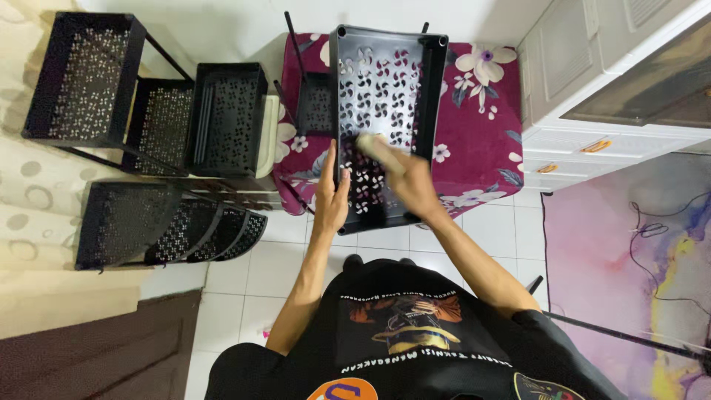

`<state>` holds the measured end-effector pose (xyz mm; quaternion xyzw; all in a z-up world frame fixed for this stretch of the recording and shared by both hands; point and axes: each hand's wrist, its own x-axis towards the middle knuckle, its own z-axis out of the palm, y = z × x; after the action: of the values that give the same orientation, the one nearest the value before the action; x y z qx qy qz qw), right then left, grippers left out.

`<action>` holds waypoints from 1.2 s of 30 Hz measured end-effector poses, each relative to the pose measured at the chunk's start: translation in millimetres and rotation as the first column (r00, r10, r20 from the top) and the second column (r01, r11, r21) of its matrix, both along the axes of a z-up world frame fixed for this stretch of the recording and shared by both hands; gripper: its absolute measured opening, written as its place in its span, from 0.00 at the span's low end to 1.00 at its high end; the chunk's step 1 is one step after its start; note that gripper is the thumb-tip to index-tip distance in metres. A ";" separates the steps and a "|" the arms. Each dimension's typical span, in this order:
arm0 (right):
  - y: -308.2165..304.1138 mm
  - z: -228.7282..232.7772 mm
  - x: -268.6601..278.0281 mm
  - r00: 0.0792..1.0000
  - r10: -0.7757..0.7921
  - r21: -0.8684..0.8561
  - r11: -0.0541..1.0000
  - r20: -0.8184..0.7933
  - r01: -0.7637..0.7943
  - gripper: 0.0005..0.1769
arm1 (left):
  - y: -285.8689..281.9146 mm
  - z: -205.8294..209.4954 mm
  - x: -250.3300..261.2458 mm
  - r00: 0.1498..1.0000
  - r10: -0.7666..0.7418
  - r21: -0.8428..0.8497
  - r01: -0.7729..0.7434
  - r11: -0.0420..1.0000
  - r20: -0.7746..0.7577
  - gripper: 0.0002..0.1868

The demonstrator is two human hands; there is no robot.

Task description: The person wipes black plastic trays with a cloth, then removes and reattaches metal rods to the trays. The person sits on the floor to wring the cloth in a pink watering can before resuming wiping.

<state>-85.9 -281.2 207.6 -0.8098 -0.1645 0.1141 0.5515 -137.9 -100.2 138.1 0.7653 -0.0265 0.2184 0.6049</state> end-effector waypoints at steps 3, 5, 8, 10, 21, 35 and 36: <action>2.5 25.1 27.6 0.906 -0.289 0.298 0.934 0.310 0.196 0.42 | -14.4 3.4 -1.8 1.000 -0.019 0.007 0.019 1.000 0.009 0.31; 8.6 34.3 48.8 0.682 -0.242 0.214 0.969 0.690 0.127 0.44 | -27.9 4.3 -5.9 0.998 -0.040 0.009 0.040 0.999 0.048 0.31; 15.2 39.7 73.6 0.526 -0.020 -0.064 0.988 0.850 0.141 0.43 | -45.6 7.5 -17.7 0.998 -0.055 0.059 0.054 0.997 0.014 0.31; 10.6 37.4 80.1 0.413 0.132 -0.227 0.955 0.901 0.191 0.37 | -50.9 9.8 -19.4 0.997 -0.058 -0.009 0.059 0.998 0.059 0.30; -73.2 11.7 62.1 0.480 0.069 -0.342 0.790 0.875 0.510 0.44 | -69.7 22.0 -20.2 1.000 0.000 -0.084 0.003 0.996 0.031 0.30; -81.2 39.9 31.5 0.662 -0.218 0.094 0.971 0.717 0.218 0.41 | -65.0 30.7 4.7 0.941 0.138 0.250 -0.220 0.943 0.308 0.29; -80.0 49.2 48.8 0.531 -0.212 0.090 0.965 0.821 0.245 0.43 | -69.5 29.7 0.6 0.962 0.139 0.225 -0.193 0.955 0.235 0.29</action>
<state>-37.1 -361.1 256.8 -0.7929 -0.2933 -0.3471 0.4060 -137.3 -169.7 167.9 0.8052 -0.0544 0.3461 0.4784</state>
